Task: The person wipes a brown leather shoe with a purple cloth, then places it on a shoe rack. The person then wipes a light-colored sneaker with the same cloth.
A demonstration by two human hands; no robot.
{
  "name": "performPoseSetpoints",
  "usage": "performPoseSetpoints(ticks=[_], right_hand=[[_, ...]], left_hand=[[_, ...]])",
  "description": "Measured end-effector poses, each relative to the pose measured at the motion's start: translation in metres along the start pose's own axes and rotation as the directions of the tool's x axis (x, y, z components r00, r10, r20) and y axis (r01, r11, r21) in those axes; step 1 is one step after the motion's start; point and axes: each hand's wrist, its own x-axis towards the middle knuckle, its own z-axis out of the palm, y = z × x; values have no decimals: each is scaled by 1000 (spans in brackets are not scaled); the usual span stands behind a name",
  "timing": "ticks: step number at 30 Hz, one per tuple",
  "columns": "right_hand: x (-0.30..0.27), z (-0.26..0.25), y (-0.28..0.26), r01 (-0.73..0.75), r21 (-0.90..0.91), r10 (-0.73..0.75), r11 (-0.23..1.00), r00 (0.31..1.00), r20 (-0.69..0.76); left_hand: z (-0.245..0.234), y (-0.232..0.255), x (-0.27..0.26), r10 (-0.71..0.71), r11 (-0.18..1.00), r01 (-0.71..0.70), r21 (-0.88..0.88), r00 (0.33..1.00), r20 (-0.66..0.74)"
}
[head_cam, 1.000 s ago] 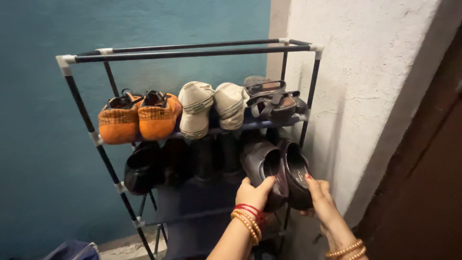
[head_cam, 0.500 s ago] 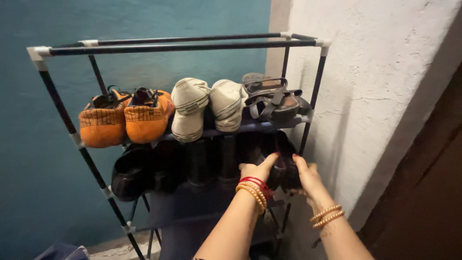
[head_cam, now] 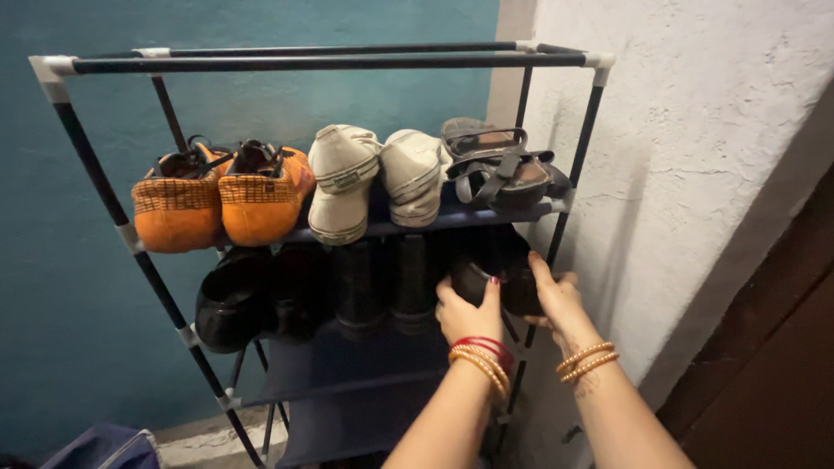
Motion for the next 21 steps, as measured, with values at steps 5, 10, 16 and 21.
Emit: performPoseSetpoints(ticks=[5,10,16,21], right_hand=[[9,5,13,32,92,-27,995,998,-51],[26,5,34,145,-44,-149,988,985,-86],[18,9,51,270,155,-269,950,963,-26],[25,15,78,468,208,-468,859,882,-51]], left_hand=[[16,-16,-38,77,994,-81,-79,995,-58],[36,-35,-40,128,965,-77,-249,972,198],[12,-23,-17,61,820,178,-545,918,392],[2,-37,-5,207,696,237,-678,837,506]])
